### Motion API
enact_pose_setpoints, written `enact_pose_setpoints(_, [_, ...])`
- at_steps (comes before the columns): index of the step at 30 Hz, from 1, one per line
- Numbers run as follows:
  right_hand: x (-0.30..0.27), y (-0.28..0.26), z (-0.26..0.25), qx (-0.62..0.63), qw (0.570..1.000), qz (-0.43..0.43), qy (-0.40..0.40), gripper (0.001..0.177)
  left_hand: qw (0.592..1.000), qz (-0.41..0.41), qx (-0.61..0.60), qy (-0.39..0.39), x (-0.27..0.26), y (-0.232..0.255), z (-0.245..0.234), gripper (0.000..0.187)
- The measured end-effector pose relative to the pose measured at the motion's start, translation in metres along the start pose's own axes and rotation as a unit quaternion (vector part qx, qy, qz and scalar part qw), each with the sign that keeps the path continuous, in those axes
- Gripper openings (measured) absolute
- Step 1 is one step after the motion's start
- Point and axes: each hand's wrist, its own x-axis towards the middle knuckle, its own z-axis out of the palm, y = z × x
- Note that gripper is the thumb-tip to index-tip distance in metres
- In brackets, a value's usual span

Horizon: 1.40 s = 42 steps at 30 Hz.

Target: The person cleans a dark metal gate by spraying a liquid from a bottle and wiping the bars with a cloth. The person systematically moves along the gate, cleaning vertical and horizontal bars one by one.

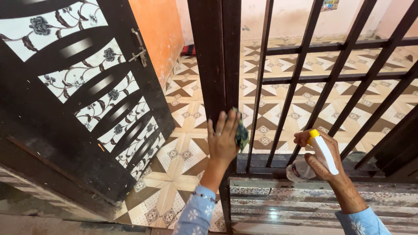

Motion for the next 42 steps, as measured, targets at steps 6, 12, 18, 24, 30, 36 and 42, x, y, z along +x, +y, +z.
enact_pose_setpoints(6, [-0.001,0.001,-0.008,0.001,1.000,-0.015,-0.025,0.038,0.979,0.108,0.164,-0.057,-0.105,0.009,0.023,0.075])
enact_pose_setpoints(12, [0.000,-0.014,-0.010,-0.049,0.998,0.000,-0.044,0.033,0.958,0.161,0.027,-0.234,-0.117,0.001,-0.012,0.071])
enact_pose_setpoints(18, [0.007,-0.033,-0.002,-0.185,0.981,0.003,-0.057,0.034,0.970,0.160,0.126,-0.133,0.053,-0.024,-0.078,0.077])
enact_pose_setpoints(24, [0.009,-0.033,-0.003,-0.180,0.982,-0.029,-0.045,0.032,0.991,0.017,0.014,0.135,0.188,-0.016,-0.113,0.079])
enact_pose_setpoints(30, [0.008,-0.023,-0.003,-0.140,0.989,-0.035,-0.044,0.034,0.998,0.016,0.009,0.067,0.098,0.005,-0.057,0.073])
enact_pose_setpoints(36, [0.009,-0.017,-0.007,-0.119,0.989,-0.053,-0.064,0.035,0.994,0.024,0.070,0.084,0.046,-0.004,-0.022,0.057])
enact_pose_setpoints(42, [0.001,-0.009,-0.008,-0.078,0.994,0.020,-0.073,0.042,0.996,-0.004,0.055,0.073,0.012,-0.006,-0.001,0.059])
